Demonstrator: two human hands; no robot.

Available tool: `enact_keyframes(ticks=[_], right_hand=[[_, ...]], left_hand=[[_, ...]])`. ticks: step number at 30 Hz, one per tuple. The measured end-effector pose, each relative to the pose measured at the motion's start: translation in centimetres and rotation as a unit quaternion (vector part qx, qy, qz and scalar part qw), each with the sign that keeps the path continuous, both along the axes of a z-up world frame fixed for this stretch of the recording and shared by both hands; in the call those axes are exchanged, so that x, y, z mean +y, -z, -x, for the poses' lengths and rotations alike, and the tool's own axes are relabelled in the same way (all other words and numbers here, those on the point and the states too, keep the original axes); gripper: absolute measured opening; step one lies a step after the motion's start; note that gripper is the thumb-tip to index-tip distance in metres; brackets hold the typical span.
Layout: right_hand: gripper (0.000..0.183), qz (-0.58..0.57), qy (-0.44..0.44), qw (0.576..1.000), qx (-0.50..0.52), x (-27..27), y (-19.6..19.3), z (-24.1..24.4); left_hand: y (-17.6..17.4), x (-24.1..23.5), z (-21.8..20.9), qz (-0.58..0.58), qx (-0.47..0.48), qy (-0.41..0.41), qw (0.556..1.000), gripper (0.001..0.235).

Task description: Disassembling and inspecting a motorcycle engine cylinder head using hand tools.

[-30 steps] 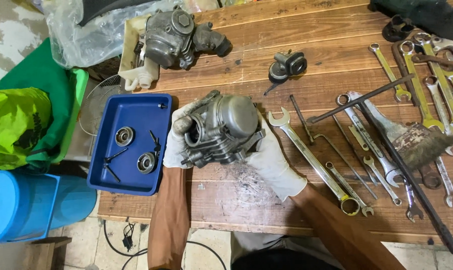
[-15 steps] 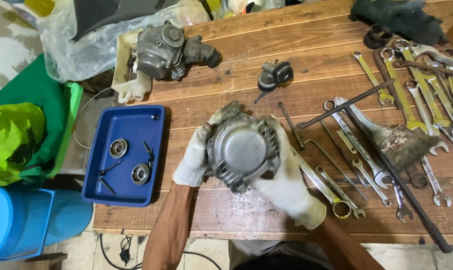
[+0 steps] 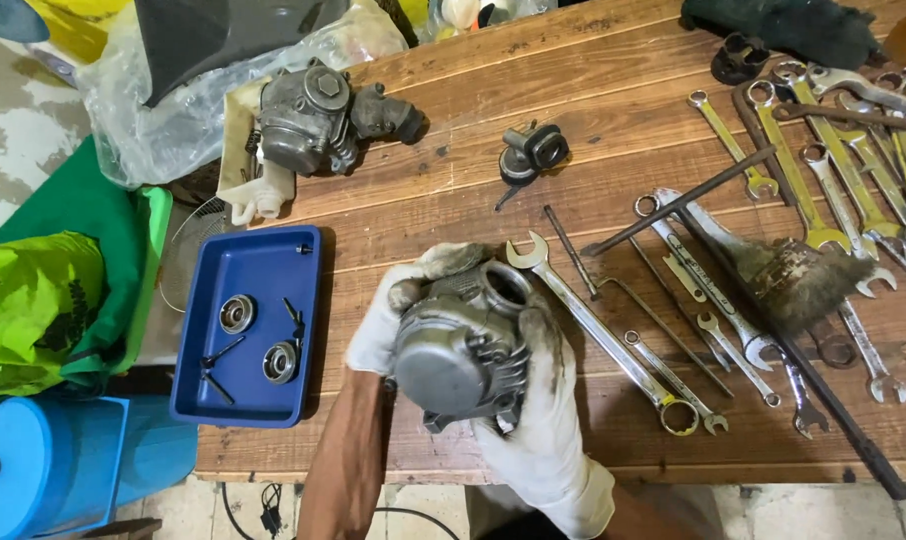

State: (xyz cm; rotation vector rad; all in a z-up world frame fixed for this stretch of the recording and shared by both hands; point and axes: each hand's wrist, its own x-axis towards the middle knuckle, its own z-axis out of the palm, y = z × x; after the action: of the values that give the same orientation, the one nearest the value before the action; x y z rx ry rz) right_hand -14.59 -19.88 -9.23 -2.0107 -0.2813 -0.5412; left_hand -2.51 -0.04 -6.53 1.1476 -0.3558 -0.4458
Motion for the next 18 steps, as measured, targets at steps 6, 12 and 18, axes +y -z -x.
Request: enact_keyframes(ticks=[6, 12, 18], right_hand=[[0.073, 0.074, -0.037, 0.992, -0.098, 1.4, -1.2, 1.1], [0.060, 0.171, -0.038, 0.977, -0.119, 3.3, -1.9, 2.5], [0.066, 0.177, -0.055, 0.975, -0.120, 2.9, -0.3, 3.1]], left_hand=[[-4.3, 1.0, 2.7, -0.160, -0.070, -0.048, 0.983, 0.047], [-5.4, 1.2, 5.3, -0.083, -0.064, -0.125, 0.987, 0.056], [-2.2, 2.7, 5.0, -0.131, -0.019, -0.188, 0.973, 0.036]])
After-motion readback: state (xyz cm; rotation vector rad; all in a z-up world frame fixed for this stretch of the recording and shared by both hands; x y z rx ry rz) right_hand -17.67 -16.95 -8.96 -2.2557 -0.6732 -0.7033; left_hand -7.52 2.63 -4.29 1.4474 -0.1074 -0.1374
